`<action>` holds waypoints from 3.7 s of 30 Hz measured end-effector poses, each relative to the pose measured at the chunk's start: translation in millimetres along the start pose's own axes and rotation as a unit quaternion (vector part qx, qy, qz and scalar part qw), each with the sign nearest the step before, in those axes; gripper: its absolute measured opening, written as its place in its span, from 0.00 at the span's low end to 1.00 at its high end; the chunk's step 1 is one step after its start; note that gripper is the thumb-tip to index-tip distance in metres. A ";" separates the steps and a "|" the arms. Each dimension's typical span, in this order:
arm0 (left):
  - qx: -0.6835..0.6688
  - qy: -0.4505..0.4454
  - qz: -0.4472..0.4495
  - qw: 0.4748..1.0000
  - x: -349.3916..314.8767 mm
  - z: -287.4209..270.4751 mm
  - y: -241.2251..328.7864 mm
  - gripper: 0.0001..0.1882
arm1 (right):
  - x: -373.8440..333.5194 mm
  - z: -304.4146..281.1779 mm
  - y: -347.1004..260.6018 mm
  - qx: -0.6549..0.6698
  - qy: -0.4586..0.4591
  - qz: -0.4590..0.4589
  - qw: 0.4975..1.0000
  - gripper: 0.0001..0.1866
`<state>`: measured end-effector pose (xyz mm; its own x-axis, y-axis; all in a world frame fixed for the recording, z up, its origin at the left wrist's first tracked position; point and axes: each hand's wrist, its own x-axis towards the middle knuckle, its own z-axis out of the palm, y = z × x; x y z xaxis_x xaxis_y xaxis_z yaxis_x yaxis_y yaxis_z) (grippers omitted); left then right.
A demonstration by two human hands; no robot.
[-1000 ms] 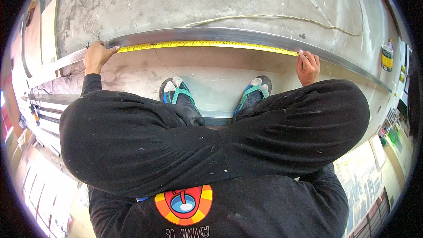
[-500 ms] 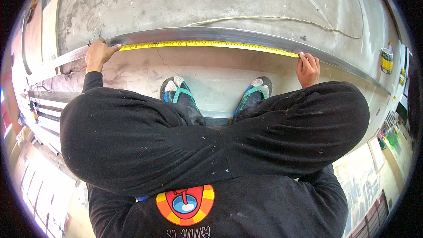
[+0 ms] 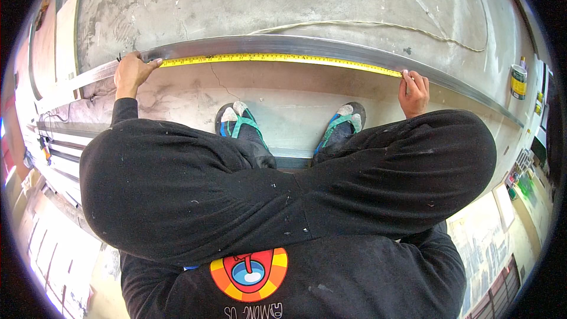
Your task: Using a yellow measuring tape to measure the length of a curved metal profile on a workshop floor.
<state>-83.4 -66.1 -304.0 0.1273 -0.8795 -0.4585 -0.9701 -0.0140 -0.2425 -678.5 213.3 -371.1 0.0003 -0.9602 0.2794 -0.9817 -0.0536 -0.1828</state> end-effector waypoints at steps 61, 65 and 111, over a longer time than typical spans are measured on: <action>-0.030 0.004 -0.042 0.999 -5.4 2.6 1.0 0.32 | -6.4 4.6 -7.4 -0.071 0.007 0.037 0.997 0.18; -0.036 0.012 -0.035 0.999 0.6 8.6 -2.0 0.31 | -9.5 7.1 -4.6 -0.075 0.012 0.039 0.996 0.20; -0.047 0.001 -0.014 0.999 8.8 23.5 11.5 0.31 | -39.6 5.6 7.9 -0.091 0.034 0.311 0.945 0.29</action>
<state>-88.6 -62.9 -330.9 0.1541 -0.8787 -0.4519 -0.9812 -0.0824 -0.1743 -685.2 249.3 -388.9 -0.5939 -0.7702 0.2327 -0.8046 0.5695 -0.1684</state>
